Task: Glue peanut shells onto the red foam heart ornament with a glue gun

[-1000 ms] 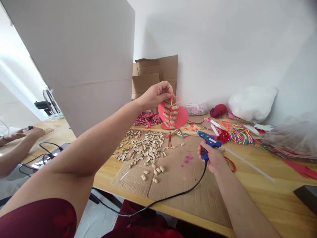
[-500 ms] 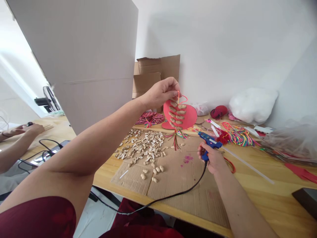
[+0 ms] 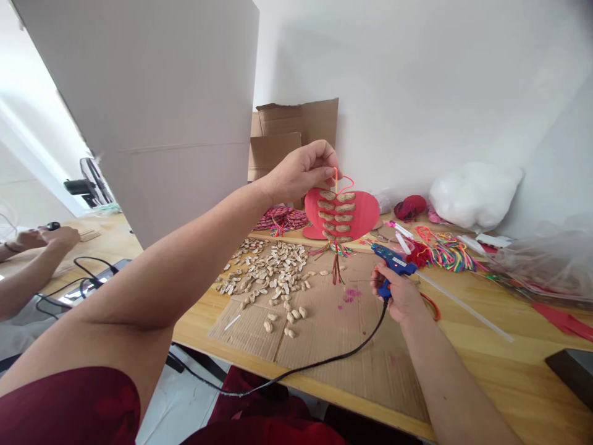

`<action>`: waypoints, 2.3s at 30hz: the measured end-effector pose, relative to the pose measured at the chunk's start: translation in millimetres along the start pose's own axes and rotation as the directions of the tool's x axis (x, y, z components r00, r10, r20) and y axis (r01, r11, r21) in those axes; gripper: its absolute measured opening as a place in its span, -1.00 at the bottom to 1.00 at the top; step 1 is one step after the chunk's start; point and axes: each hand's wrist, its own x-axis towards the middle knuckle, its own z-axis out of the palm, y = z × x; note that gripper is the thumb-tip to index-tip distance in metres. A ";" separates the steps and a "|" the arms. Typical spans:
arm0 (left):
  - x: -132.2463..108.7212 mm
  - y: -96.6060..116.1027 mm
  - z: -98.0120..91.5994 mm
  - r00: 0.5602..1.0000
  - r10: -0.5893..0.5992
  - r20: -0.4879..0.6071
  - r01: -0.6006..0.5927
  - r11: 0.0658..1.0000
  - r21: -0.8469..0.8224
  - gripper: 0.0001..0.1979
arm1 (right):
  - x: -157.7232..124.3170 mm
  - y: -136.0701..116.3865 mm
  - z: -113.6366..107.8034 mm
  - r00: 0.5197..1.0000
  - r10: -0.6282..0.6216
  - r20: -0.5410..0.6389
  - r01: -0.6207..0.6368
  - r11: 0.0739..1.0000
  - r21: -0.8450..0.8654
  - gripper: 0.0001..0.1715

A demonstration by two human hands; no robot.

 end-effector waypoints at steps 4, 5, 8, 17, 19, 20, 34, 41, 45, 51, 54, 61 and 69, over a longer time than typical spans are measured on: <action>1.1 1.7 0.4 1.000 -0.014 -0.020 0.013 0.998 -0.054 -0.84 | 4.3 2.0 -2.1 0.999 0.031 -0.020 -0.031 0.999 -0.041 -0.79; 1.6 2.1 0.3 1.000 -0.014 -0.024 0.013 0.998 -0.060 -0.83 | 6.1 3.0 -2.8 0.999 0.040 -0.027 -0.041 0.998 -0.057 -0.81; 2.7 3.2 -0.4 1.000 -0.007 -0.020 0.007 1.000 -0.022 -0.84 | 11.9 6.7 -4.9 0.996 0.070 -0.048 -0.075 0.991 -0.107 -0.82; 1.8 3.7 -2.2 1.000 0.014 -0.005 -0.014 0.998 0.061 -0.89 | 21.1 13.5 -7.9 0.995 0.079 -0.067 -0.089 0.984 -0.153 -0.60; 0.7 4.6 -0.7 1.000 0.008 -0.016 -0.007 0.998 0.061 -0.89 | 20.3 12.9 -7.7 0.995 0.077 -0.070 -0.086 0.987 -0.138 -0.64; -0.3 4.9 0.6 1.000 0.004 -0.026 -0.002 0.998 0.058 -0.89 | 19.2 11.9 -7.6 0.995 0.072 -0.072 -0.081 0.989 -0.125 -0.68; -59.5 -6.1 61.8 0.984 -0.146 -0.103 0.111 0.950 -0.293 -0.80 | -25.6 -40.5 -10.0 0.973 -0.030 0.231 -0.038 0.958 0.284 -0.85; -89.4 -43.0 107.7 0.896 -0.417 0.153 0.434 0.750 -0.498 -0.80 | -41.4 -52.8 -9.2 0.963 -0.138 0.230 0.042 0.925 0.377 -0.72; -101.6 -94.9 142.6 0.855 -0.508 0.103 0.511 0.795 -0.328 -0.92 | -48.1 -53.2 -5.0 0.961 -0.110 0.252 0.022 0.944 0.329 -0.53; -117.6 -164.4 177.2 0.843 -0.529 0.093 0.537 0.819 -0.202 -0.90 | -52.2 -49.5 -5.7 0.929 -0.042 0.368 -0.039 0.976 0.212 -0.33; -118.4 -178.1 183.4 0.846 -0.525 0.090 0.533 0.834 -0.145 -0.91 | -50.4 -45.3 -6.4 0.901 -0.006 0.433 -0.051 0.991 0.120 -0.42; -113.5 -174.3 175.6 0.885 -0.465 0.036 0.463 0.885 0.055 -0.94 | -43.4 -39.1 -8.0 0.823 -0.072 0.564 -0.026 0.986 0.163 -0.67; -105.9 -163.0 149.2 0.950 -0.307 0.060 0.270 0.901 0.341 -0.63 | -42.7 -38.7 -4.4 0.868 0.010 0.496 -0.073 0.992 0.107 -0.54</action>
